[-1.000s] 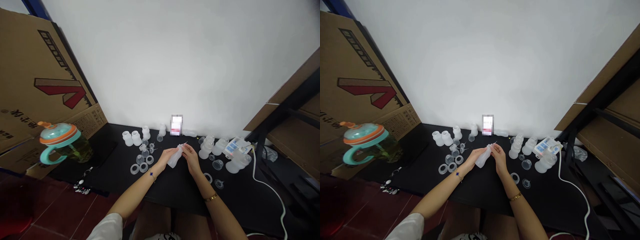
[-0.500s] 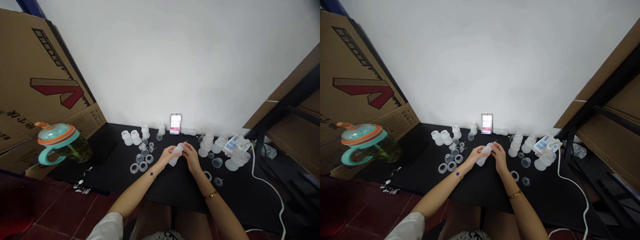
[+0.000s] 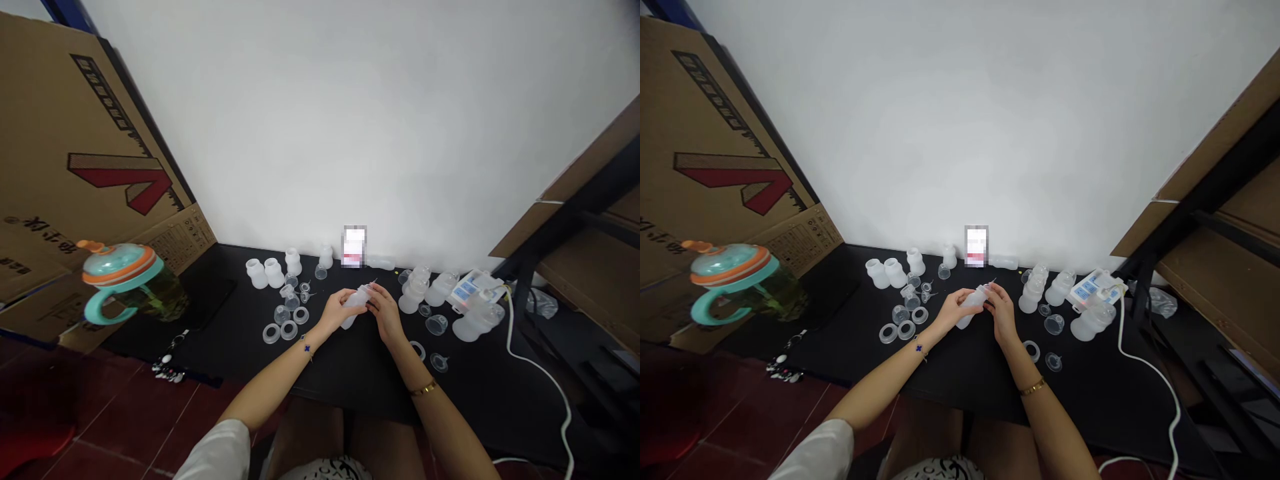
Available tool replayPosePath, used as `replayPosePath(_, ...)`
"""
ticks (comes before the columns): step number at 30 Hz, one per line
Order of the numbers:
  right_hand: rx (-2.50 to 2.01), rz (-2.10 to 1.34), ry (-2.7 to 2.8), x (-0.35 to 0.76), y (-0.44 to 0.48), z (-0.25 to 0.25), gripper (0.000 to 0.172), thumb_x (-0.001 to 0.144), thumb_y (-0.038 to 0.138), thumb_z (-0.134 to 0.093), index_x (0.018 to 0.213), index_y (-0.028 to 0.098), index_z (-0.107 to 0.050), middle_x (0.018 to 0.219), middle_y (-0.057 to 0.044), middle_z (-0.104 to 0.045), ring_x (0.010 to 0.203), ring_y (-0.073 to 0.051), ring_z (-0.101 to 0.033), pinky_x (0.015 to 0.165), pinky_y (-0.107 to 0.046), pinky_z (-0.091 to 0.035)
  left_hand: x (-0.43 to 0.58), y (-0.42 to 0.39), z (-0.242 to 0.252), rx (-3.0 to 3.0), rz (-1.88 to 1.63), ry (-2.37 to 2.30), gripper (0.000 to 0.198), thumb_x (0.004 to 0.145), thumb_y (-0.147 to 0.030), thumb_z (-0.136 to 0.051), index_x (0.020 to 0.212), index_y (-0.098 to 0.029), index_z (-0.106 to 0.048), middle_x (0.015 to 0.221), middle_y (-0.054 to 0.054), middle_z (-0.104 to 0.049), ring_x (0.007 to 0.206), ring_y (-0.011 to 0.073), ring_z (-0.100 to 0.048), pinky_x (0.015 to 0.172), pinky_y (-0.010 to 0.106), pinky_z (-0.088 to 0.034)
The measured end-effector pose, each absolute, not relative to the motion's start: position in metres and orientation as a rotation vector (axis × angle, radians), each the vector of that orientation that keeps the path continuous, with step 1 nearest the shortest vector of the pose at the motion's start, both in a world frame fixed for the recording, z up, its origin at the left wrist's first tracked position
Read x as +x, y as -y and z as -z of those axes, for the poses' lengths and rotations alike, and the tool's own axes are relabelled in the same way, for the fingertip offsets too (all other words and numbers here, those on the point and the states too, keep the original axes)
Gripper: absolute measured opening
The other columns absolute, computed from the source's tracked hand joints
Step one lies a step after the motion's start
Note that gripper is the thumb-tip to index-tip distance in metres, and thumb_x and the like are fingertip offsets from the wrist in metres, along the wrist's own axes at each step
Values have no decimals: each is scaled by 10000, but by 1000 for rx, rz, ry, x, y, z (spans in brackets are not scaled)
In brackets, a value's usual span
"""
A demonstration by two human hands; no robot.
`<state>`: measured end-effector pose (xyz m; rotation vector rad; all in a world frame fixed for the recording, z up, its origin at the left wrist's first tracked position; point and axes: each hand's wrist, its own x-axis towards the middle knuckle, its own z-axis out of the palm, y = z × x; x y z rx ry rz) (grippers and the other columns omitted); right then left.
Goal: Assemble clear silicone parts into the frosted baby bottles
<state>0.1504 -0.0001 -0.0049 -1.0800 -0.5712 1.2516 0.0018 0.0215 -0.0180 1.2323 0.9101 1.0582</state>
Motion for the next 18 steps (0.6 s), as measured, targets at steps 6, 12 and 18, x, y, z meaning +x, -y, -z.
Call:
replayPosePath(6, -1058, -1250, 596, 151, 0, 8, 371, 643, 344, -881, 973, 240, -745, 1065, -32, -758, 946, -211, -694, 753, -285, -544, 1, -22, 20, 1257, -1078, -929, 585, 557, -312, -941, 1073, -131, -733, 1012, 111, -777, 955, 288, -718, 878, 370, -530)
replayPosePath(12, -1070, -1248, 598, 150, 0, 7, 359, 643, 346, -869, 963, 245, -744, 1059, -36, -766, 948, -230, -704, 742, -302, -547, 0, -21, 18, 1334, -1076, -953, 594, 600, -317, -911, 1141, -135, -745, 1043, 101, -778, 974, 297, -714, 889, 373, -534)
replayPosePath(18, -1081, -1250, 595, 150, 1, 3, 383, 619, 341, -878, 965, 244, -747, 1045, -37, -764, 936, -226, -699, 737, -297, -546, -1, -22, 21, 1375, -1070, -968, 595, 616, -307, -895, 1165, -136, -739, 1068, 101, -776, 995, 298, -709, 894, 369, -533)
